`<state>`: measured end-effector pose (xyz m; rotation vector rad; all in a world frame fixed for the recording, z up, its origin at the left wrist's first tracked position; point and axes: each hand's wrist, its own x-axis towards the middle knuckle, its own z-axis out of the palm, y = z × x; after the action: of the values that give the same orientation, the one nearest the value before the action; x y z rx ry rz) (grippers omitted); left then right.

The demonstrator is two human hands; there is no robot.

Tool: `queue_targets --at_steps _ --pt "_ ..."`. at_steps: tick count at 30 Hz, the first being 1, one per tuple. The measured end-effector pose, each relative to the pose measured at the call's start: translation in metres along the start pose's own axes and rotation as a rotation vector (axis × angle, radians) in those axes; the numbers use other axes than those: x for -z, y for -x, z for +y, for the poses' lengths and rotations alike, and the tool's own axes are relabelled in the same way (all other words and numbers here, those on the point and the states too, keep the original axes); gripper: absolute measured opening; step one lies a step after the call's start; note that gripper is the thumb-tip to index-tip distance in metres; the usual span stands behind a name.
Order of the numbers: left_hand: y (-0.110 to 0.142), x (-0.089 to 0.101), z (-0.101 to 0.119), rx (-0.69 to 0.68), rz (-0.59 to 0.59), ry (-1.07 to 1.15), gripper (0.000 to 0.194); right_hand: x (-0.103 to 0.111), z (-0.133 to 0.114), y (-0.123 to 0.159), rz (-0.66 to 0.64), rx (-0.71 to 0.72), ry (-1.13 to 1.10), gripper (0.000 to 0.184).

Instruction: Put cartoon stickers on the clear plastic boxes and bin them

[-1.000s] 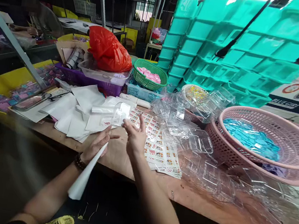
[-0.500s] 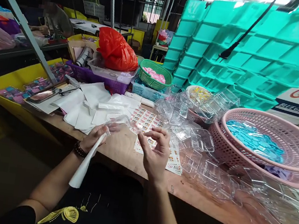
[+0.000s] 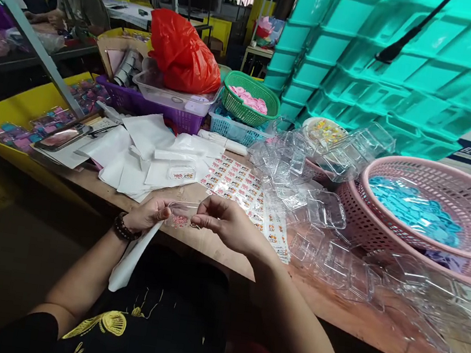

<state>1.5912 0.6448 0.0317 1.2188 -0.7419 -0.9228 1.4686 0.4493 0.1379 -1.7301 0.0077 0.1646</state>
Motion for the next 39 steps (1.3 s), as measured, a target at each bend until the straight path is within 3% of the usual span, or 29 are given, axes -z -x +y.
queue_targets --at_steps 17,29,39 --pt "-0.002 0.0 -0.004 0.032 0.039 0.057 0.079 -0.002 0.008 -0.007 0.075 -0.083 -0.031 0.047" --pt "-0.004 0.001 -0.009 -0.011 0.052 -0.005 0.081 -0.006 0.007 -0.008 0.154 -0.115 0.086 0.047" --pt "-0.003 0.003 -0.013 0.039 0.085 -0.006 0.079 -0.006 0.015 -0.01 0.168 -0.076 0.141 0.042"
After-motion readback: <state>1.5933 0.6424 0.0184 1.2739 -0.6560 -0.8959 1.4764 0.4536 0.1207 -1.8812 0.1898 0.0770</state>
